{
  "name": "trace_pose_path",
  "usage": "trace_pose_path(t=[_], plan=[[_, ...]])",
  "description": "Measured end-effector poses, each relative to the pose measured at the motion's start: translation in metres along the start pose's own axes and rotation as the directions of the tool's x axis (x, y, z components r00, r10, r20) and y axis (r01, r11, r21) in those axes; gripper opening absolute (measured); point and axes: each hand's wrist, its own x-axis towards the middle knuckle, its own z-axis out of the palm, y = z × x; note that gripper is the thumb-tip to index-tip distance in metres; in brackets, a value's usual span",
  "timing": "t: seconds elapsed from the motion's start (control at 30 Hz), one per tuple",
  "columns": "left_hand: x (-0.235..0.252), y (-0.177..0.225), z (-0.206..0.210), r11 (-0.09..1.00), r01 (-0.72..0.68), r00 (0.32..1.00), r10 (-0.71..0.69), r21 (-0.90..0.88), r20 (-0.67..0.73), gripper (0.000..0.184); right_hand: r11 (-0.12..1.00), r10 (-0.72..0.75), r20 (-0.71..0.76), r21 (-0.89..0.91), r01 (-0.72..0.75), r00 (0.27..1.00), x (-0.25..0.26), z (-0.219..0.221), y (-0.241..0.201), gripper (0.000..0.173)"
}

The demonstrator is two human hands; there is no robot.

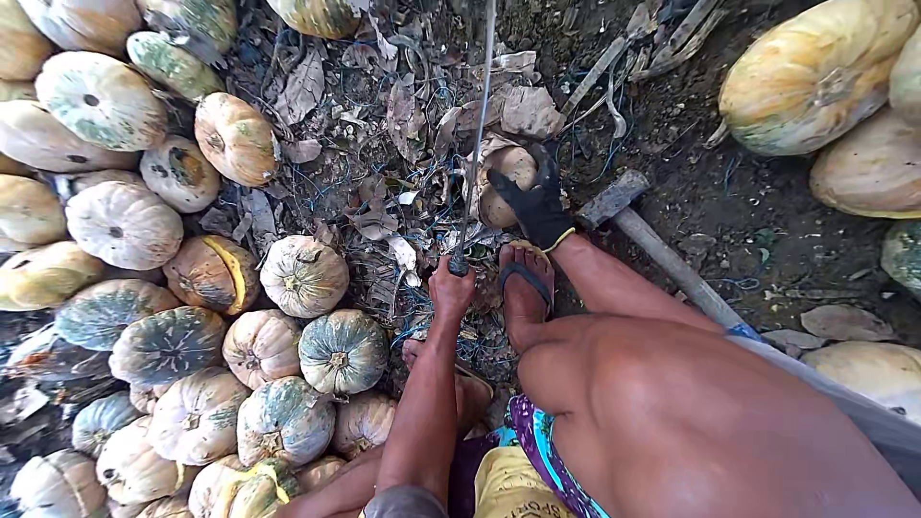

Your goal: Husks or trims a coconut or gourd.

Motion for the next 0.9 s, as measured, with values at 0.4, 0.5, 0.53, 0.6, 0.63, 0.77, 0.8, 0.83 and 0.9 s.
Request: trace_pose_path(t=[0.4,0.5,0.53,0.6,0.63,0.77,0.8,0.83,0.9], plan=[[0.002,-0.018,-0.015,0.946,0.301,0.948,-0.282,0.123,-0.15,0.043,0.941,-0.099,0.244,-0.292,0.171,0.965,-0.002,-0.006,-0.011,0.108],[0.002,-0.041,-0.022,0.931,0.362,0.918,-0.346,0.053,-0.194,0.049,0.899,-0.269,0.322,-0.255,0.356,0.908,-0.013,-0.01,0.013,0.11],[0.003,-0.047,-0.023,0.931,0.362,0.917,-0.347,0.049,-0.196,0.052,0.888,-0.304,0.346,-0.233,0.396,0.887,-0.017,-0.011,0.018,0.11],[0.001,-0.049,-0.025,0.947,0.314,0.933,-0.295,0.062,-0.205,0.063,0.881,-0.343,0.38,-0.189,0.434,0.859,-0.021,-0.012,0.027,0.109],[0.0,-0.042,-0.028,0.968,0.245,0.948,-0.227,0.053,-0.224,0.074,0.877,-0.357,0.391,-0.172,0.449,0.848,-0.021,-0.011,0.029,0.109],[0.008,0.02,-0.048,0.957,-0.196,0.973,0.161,-0.216,-0.168,0.105,0.83,-0.403,0.483,-0.165,0.533,0.777,-0.022,-0.014,0.027,0.105],[0.018,0.034,-0.052,0.931,-0.26,0.964,0.235,-0.258,-0.121,0.102,0.806,-0.412,0.522,-0.173,0.566,0.747,-0.021,-0.015,0.026,0.104],[0.031,0.044,-0.055,0.916,-0.292,0.956,0.287,-0.275,-0.056,0.092,0.774,-0.428,0.555,-0.182,0.606,0.713,-0.02,-0.014,0.027,0.104],[0.056,0.051,-0.055,0.912,-0.286,0.946,0.317,-0.294,0.062,0.063,0.714,-0.482,0.571,-0.184,0.676,0.664,-0.02,-0.011,0.035,0.102]])
